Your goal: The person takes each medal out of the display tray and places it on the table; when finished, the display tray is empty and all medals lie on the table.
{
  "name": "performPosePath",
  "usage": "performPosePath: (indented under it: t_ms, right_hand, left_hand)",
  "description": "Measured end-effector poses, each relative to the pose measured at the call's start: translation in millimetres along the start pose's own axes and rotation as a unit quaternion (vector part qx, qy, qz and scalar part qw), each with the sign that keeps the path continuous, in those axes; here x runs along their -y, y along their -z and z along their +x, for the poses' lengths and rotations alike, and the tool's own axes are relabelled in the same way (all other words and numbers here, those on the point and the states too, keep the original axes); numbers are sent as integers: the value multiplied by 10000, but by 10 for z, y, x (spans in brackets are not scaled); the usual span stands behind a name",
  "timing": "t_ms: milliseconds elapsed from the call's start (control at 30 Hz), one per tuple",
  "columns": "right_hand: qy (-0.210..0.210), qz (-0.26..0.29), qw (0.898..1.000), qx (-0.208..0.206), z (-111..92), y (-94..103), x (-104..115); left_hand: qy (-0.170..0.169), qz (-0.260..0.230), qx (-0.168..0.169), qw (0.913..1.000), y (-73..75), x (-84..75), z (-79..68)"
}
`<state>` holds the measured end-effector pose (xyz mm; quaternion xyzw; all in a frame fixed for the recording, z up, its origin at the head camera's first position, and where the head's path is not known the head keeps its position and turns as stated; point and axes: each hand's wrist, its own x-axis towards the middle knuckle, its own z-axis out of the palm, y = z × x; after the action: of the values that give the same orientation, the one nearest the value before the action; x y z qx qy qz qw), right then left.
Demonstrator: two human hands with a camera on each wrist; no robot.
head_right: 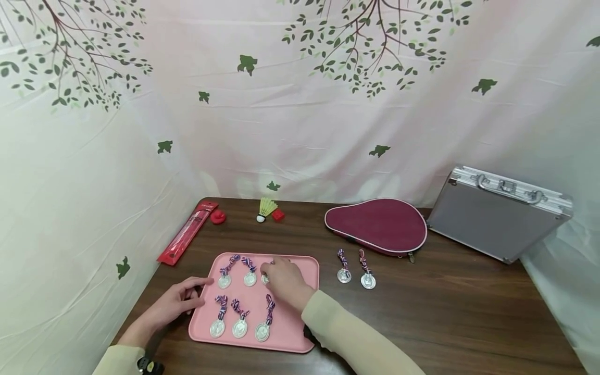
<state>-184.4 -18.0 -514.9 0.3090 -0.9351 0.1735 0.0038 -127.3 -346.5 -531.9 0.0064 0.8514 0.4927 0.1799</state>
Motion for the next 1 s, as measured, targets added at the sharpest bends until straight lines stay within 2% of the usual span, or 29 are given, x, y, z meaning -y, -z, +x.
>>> performPosePath:
  t_ms: [133, 233, 367, 500, 800, 867, 1000]
  right_hand:
    - [-84, 46, 10000, 23, -12, -7, 6]
    - [-142, 246, 9996, 91, -14, -10, 2]
    - [-167, 980, 9948, 206, -3, -23, -48]
    - [-35, 1794, 9834, 277, 10, -32, -126]
    - [204, 2669, 9627, 391, -17, -31, -260]
    - [270, 2866, 9569, 379, -51, 4, -277]
    - [525, 2999, 9521, 282, -156, 93, -324]
  left_hand:
    - [-15, 16, -16, 10000, -13, -22, -8]
    - [-27, 37, -21, 10000, -24, -105, -43]
    - [-56, -8, 7, 10000, -33, -251, -105]
    - [-99, -34, 19, 9999, -31, -298, -134]
    - [12, -18, 14, 10000, -35, -214, -95]
    - [40, -2, 10, 10000, -34, -145, -69]
    - [63, 21, 27, 10000, -26, -19, -16]
